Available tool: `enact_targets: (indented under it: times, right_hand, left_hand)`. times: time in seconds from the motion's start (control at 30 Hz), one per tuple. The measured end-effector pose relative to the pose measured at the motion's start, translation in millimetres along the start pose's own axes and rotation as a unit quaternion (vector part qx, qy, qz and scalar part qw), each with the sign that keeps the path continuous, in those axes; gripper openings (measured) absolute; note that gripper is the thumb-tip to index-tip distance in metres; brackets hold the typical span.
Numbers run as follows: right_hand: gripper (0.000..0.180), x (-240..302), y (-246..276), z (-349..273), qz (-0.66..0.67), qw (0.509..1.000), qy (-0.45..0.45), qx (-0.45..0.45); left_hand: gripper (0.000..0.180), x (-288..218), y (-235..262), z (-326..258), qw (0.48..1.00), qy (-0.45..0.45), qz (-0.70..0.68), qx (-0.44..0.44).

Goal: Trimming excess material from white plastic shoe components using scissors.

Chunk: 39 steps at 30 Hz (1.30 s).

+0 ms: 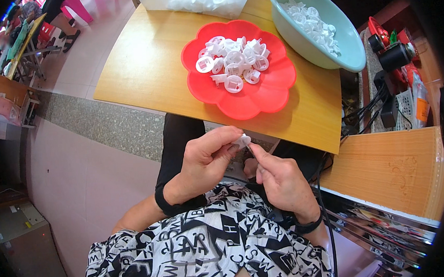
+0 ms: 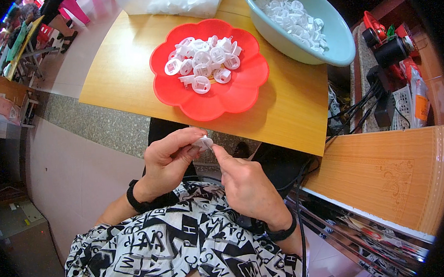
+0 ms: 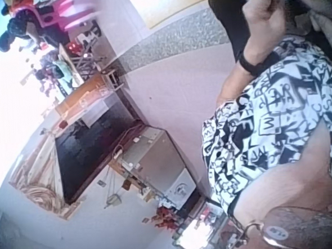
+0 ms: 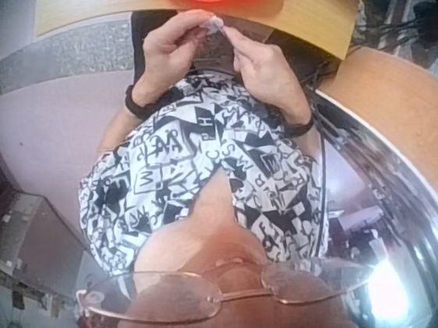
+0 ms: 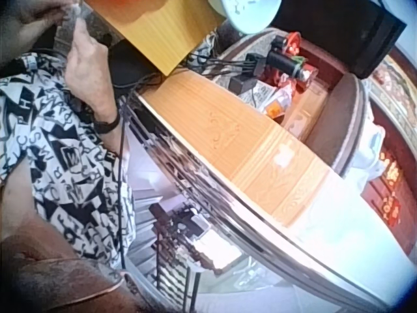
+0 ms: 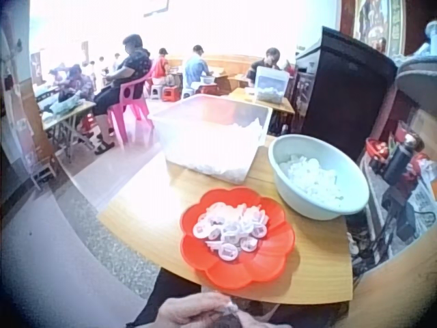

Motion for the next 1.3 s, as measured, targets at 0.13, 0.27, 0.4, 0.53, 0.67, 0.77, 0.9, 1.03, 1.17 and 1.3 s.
enact_targets:
  times: [0.13, 0.27, 0.4, 0.53, 0.67, 0.77, 0.9, 1.03, 1.17, 1.3]
  right_hand:
    - [0.053, -5, -2, 5, -0.047, 0.998, 0.036, -0.017]
    - [0.046, -7, -3, 10, -0.047, 0.998, 0.041, -0.012]
    - [0.04, -3, -6, 8, 0.064, 0.997, -0.038, 0.002]
    - [0.039, -4, -13, -1, 0.219, 0.968, -0.122, 0.023]
    - [0.037, -8, -18, -4, 0.338, 0.932, -0.131, 0.013]
    - [0.036, -7, -18, -5, 0.362, 0.921, -0.143, 0.012]
    - [0.036, -8, -20, -7, 0.381, 0.911, -0.159, 0.011]
    - [0.037, -8, -21, -8, 0.408, 0.9, -0.152, 0.014]
    - [0.039, -8, -23, -9, 0.385, 0.911, -0.148, 0.013]
    - [0.039, -9, -26, -9, 0.369, 0.919, -0.139, 0.002]
  left_hand:
    - [0.028, 2, 2, 0, 0.999, -0.027, 0.022, 0.032]
    - [0.022, -1, 0, 4, 0.998, -0.053, 0.037, 0.012]
    - [0.018, 3, 1, 4, 0.987, 0.076, -0.128, -0.056]
    - [0.022, 2, -1, 4, 0.979, 0.091, -0.158, -0.091]
    - [0.022, 0, -4, 5, 0.976, 0.077, -0.183, -0.086]
    - [0.022, -3, -8, 7, 0.977, 0.074, -0.185, -0.075]
    - [0.022, -3, -10, 7, 0.979, 0.077, -0.172, -0.076]
    - [0.023, -3, -13, 7, 0.978, 0.053, -0.19, -0.062]
    - [0.028, 2, -11, 4, 0.981, 0.067, -0.173, -0.05]
    - [0.028, 4, -12, 3, 0.983, 0.04, -0.172, -0.045]
Point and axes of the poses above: each hand's wrist, its own z-axis towards the middle knuckle, its own y-axis out of the back of the hand, x = y × z, the point moved 2 cm from there along z, towards the middle knuckle, and after that the axes turned 14 degrees about -z, right-handed, at the moved point
